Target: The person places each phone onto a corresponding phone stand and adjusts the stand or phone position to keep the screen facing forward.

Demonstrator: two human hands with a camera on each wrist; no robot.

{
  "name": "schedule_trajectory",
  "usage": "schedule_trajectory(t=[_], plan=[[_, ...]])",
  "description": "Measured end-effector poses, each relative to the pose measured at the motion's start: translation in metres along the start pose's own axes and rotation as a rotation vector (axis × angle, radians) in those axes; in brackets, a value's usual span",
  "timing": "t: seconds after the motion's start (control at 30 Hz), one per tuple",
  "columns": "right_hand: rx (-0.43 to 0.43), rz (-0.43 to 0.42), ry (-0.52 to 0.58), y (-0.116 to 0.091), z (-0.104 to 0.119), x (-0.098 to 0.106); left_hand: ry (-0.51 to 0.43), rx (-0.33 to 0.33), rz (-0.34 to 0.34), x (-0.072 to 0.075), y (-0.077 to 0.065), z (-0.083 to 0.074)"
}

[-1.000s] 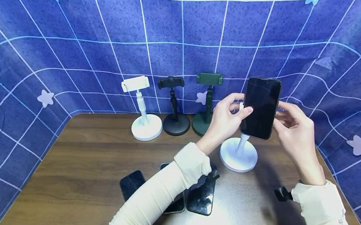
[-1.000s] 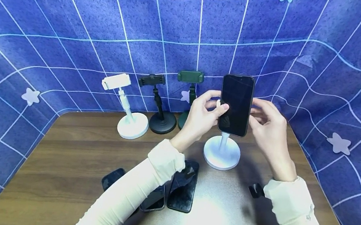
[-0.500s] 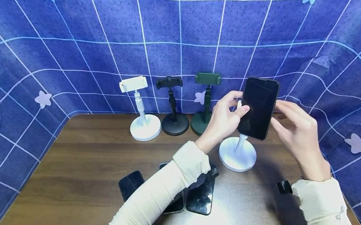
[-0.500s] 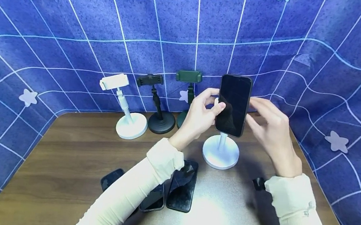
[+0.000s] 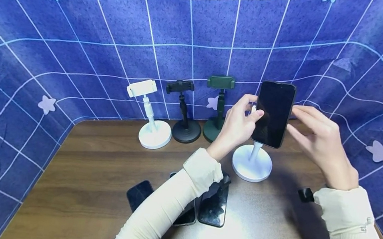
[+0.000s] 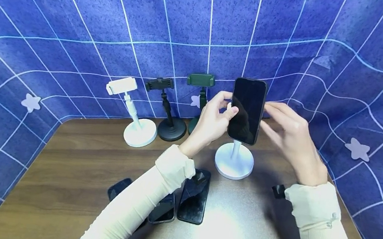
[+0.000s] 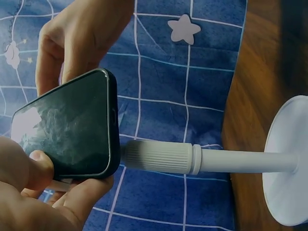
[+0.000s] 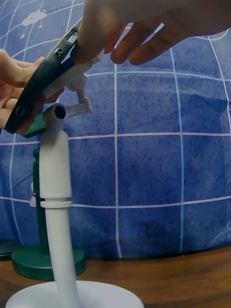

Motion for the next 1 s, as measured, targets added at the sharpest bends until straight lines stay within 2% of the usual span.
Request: schedule_trajectory(t=[0.23, 0.4, 0.8, 1.0], plan=[[0.054, 0.027, -0.07, 0.0033, 0.0021, 0.001, -0.025, -0.005, -0.034, 0.0027, -0.0005, 0.0003], [0.057, 0.029, -0.089, 0.0042, 0.0031, 0.0025, -0.032, -0.009, -0.037, 0.0039, 0.0007, 0.001], [0.05, -0.005, -0.141, -0.0019, 0.0066, 0.0069, -0.033, 0.014, -0.012, 0.0014, 0.0029, 0.0], [0.062, -0.006, -0.165, -0.0026, 0.0077, 0.0074, 0.005, 0.038, -0.006, 0.0011, 0.003, 0.0]])
Point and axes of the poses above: each hand's wrist, its own y-axis towards the middle knuckle, its own x-axis out of the back of the hand, z = x × y, the point moved 2 cm from there along y, towards the middle knuckle, and after that the axes turned 8 degrees about -x, right-handed, at the moved point
